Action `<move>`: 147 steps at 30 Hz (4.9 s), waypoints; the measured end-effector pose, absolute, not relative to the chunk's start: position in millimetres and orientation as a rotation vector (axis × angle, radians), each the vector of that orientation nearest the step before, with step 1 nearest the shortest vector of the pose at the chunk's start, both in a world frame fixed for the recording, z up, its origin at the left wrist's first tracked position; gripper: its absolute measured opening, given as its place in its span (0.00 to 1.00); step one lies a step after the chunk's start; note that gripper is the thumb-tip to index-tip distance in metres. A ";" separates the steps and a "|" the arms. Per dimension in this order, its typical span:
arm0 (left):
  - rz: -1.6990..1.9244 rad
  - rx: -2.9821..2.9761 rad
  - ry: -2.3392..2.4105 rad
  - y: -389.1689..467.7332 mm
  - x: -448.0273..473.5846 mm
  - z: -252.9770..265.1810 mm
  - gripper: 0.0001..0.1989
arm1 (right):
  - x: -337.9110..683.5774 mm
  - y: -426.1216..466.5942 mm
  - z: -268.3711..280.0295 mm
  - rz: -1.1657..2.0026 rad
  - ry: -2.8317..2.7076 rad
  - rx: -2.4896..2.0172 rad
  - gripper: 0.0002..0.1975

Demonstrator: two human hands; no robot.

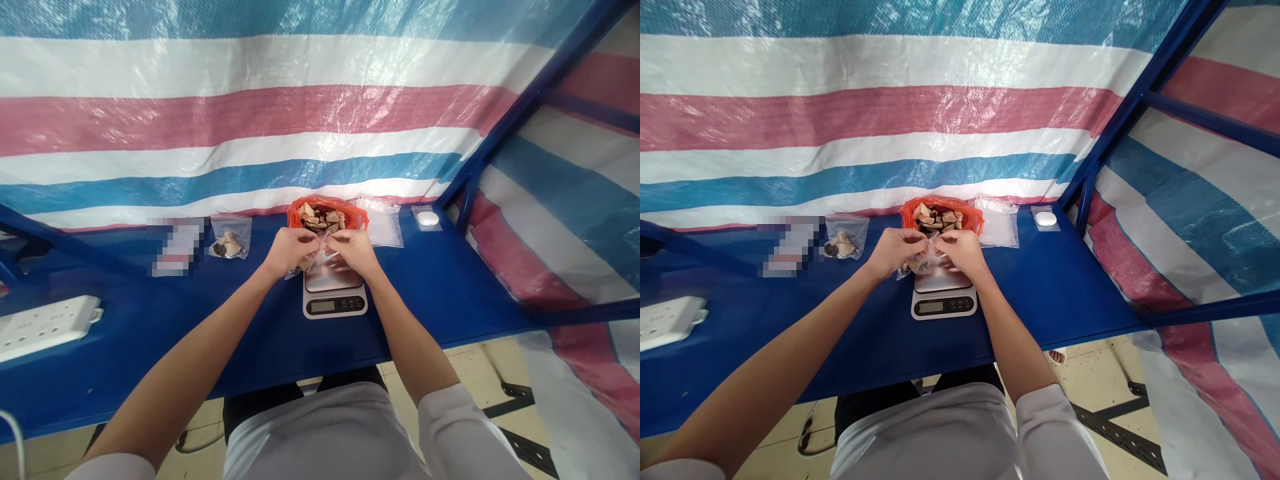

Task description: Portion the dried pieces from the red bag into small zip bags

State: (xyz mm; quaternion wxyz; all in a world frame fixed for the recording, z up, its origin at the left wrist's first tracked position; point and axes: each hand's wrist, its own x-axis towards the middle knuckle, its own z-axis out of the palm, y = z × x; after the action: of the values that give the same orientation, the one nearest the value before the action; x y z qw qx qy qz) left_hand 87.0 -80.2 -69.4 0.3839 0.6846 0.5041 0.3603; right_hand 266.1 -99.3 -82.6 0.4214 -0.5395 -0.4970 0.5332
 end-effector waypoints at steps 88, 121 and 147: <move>0.389 2.006 1.142 -48.5 14.4 -35.6 0.19 | 287.7 -40.3 -70.4 1.038 -1.462 -0.998 0.15; 0.349 2.277 1.553 -1.7 52.3 35.7 0.19 | 293.9 6.6 -70.3 1.382 -1.029 -1.023 0.11; 0.372 2.267 1.503 34.8 50.5 42.5 0.19 | 293.8 7.1 -87.5 1.378 -1.324 -1.167 0.11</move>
State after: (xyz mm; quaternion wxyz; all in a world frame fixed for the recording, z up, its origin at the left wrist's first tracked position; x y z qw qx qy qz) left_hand 50.5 34.8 42.5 0.1969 0.8095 0.5369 0.1327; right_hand 293.8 7.1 -87.5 0.4362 -0.4691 -0.5321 0.5537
